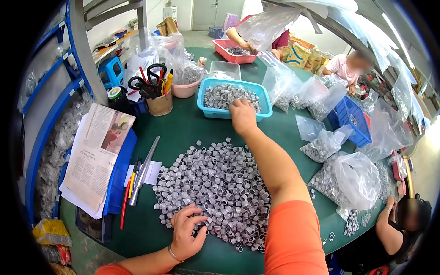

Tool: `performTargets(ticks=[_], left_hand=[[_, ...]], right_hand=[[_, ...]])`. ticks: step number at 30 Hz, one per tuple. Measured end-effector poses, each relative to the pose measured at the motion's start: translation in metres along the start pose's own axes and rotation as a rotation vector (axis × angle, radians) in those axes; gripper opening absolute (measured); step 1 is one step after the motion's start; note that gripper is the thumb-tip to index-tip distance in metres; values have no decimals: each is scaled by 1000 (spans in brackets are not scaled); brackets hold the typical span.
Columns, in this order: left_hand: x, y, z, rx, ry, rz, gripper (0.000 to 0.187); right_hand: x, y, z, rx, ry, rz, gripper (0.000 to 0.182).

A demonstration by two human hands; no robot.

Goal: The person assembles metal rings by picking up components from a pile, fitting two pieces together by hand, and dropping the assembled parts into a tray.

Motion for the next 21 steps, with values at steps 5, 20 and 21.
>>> performTargets(ticks=[5, 20, 21], left_hand=[[1, 1, 2, 2, 14, -9, 28], [5, 0, -4, -22, 23, -35, 33], [5, 0, -4, -10, 35, -32, 32]], right_hand=[[17, -3, 12, 21, 233, 30, 28], [-49, -3, 100, 433, 266, 320, 22], [-33, -17, 146, 649, 203, 228, 27]])
Point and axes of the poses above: each hand's wrist, its own y-axis towards the middle knuckle, its own x-axis out of the palm, z = x × y, the point moved 7 cm from there along y, towards the middle knuckle, and after that the axes turned 2 degrees about -z, right-handed, at the moved point
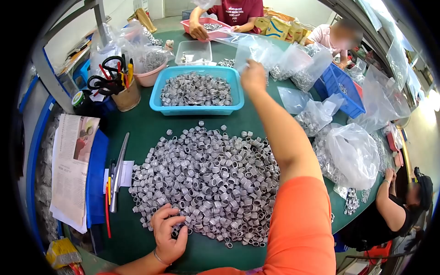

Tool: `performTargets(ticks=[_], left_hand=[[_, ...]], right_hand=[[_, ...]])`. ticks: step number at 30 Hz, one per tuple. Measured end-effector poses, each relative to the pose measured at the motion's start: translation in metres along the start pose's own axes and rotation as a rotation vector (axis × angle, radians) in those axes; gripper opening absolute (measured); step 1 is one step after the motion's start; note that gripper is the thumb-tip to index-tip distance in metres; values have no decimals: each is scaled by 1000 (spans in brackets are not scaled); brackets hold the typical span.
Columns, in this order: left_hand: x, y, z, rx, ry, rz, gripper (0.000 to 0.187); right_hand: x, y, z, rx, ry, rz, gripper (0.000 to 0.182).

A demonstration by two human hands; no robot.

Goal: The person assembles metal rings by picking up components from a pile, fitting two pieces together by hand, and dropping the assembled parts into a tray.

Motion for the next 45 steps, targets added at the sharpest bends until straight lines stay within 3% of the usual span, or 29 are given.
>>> performTargets(ticks=[1, 2, 8, 10, 13, 15, 17, 19, 20, 23, 29, 30, 33, 37, 40, 45], left_hand=[[0, 0, 1, 4, -2, -4, 32], [0, 0, 1, 0, 8, -6, 33], [0, 1, -2, -39, 8, -12, 30], [0, -1, -4, -39, 20, -16, 30], [1, 1, -4, -28, 5, -33, 30], [1, -1, -5, -41, 3, -27, 29], [2, -1, -4, -43, 16, -19, 29], [2, -2, -5, -71, 19, -18, 28], [2, -2, -5, -75, 15, -19, 27], [1, -3, -6, -73, 27, -26, 27], [3, -8, -8, -88, 19, -68, 26], [3, -8, -9, -91, 22, -70, 26], [3, -8, -8, -95, 15, -73, 26], [2, -7, -7, -83, 10, -70, 26], [2, -4, -5, -86, 20, -44, 27], [1, -1, -5, -73, 45, -35, 28]], right_hand=[[8, 7, 38, 213, -229, -159, 39], [8, 5, 59, 402, -269, -263, 47], [61, 16, 112, 515, 204, -247, 46], [70, 12, 112, 656, 412, -144, 37], [83, 2, 106, 716, 536, -169, 35], [84, -3, 100, 632, 558, -251, 40], [115, -1, 110, 573, 800, -366, 43], [105, -3, 94, 574, 747, -462, 44], [96, 9, 107, 391, 538, -320, 41], [36, 20, 111, 432, -64, -140, 43], [34, 18, 129, 499, -13, -105, 59], [54, 22, 144, 436, 54, -290, 59], [73, 27, 158, 308, 2, -440, 60], [65, 23, 164, 423, 132, -404, 58], [43, 22, 144, 409, 2, -328, 53], [42, 39, 116, 327, 88, -142, 40]])
Point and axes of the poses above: each hand's wrist, its own y-axis towards the middle knuckle, its own x-axis out of the palm, z = x × y, the point moved 7 cm from there along y, towards the middle knuckle, and after that the axes turned 2 degrees about -z, right-handed, at the moved point
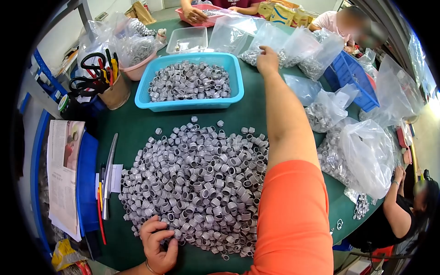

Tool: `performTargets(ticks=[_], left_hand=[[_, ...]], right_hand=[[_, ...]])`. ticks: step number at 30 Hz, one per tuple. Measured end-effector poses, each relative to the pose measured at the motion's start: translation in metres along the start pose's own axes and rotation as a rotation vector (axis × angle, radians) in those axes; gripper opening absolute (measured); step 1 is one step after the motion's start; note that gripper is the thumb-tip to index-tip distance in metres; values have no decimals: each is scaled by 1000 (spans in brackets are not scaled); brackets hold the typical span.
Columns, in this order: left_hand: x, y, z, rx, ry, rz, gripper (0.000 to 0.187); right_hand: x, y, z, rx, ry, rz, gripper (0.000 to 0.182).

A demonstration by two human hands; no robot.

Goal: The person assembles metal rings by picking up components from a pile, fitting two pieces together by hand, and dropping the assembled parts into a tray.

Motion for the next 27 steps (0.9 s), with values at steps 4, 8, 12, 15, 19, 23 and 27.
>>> performTargets(ticks=[4, 8, 12, 15, 19, 23, 27], left_hand=[[0, 0, 0, 7, -11, 4, 29], [0, 0, 0, 20, -17, -9, 29], [-1, 1, 0, 24, -31, -1, 29], [-1, 0, -1, 42, -27, 8, 28], [-4, 2, 4, 38, -18, 24, 28], [-2, 2, 2, 29, -17, 35, 28], [-1, 1, 3, 35, -24, -22, 28]], right_hand=[[15, -17, -52, 41, 342, 26, 34], [64, -13, -58, 177, 444, -287, 41], [84, -5, -39, 241, 349, -389, 37], [46, -15, -54, 161, 558, -185, 33], [-17, -15, -67, 101, 907, -187, 36], [-94, -21, -39, 104, 1028, -215, 36], [-142, -31, 47, 295, 856, -308, 32]])
Point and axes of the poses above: each hand's wrist, its own y-axis towards the middle knuckle, its own x-axis out of the palm, z = x × y, the point moved 7 cm from there along y, towards the middle knuckle, and after that the axes turned 2 degrees about -z, right-handed, at the moved point
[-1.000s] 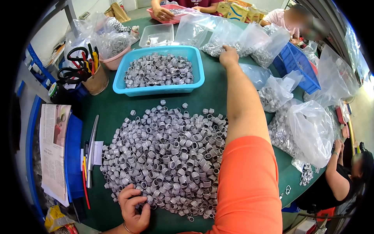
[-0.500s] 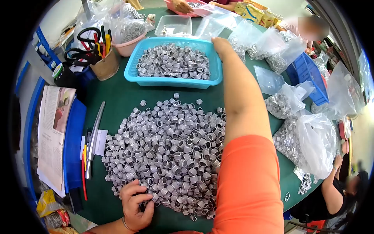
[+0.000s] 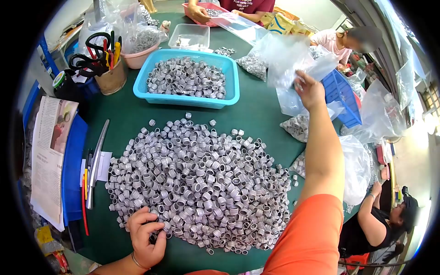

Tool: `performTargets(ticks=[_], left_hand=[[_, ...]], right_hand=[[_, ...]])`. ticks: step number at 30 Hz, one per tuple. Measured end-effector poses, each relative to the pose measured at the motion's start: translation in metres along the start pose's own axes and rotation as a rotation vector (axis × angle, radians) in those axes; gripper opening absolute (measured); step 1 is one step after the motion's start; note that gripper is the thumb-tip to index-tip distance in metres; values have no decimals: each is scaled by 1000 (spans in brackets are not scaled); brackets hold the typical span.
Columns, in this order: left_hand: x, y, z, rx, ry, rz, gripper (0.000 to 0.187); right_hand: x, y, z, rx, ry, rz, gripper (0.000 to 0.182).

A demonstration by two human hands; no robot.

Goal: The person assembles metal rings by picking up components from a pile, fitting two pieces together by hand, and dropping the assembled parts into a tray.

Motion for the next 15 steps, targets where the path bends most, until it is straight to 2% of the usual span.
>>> performTargets(ticks=[3, 5, 6, 7, 9, 12, 13, 15], left_hand=[[-1, 1, 1, 15, 6, 63, 31], [-1, 1, 1, 8, 8, 70, 30], [0, 1, 1, 9, 7, 71, 30], [0, 1, 0, 10, 5, 71, 30], [-2, 0, -1, 7, 5, 70, 30], [0, 0, 0, 4, 15, -2, 26], [-1, 1, 0, 7, 11, -3, 26], [-1, 1, -2, 3, 10, -3, 26]], right_hand=[[-34, -9, 25, 281, -418, 116, 21], [-28, -5, -2, -168, -971, 355, 24], [-15, -2, -16, -295, -1105, 488, 26], [14, -10, -31, -420, -1142, 519, 24], [52, 9, -31, -596, -1144, 424, 27], [105, 30, -9, -531, -988, 361, 52], [110, 49, 6, -342, -875, 401, 57], [128, 54, 34, 7, -468, 170, 75]])
Point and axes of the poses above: each hand's wrist, its own y-axis towards the middle knuckle, its own x-axis out of the palm, z = x × y, the point moved 7 cm from there along y, towards the middle knuckle, and after that the axes turned 2 degrees about -z, right-handed, at the moved point
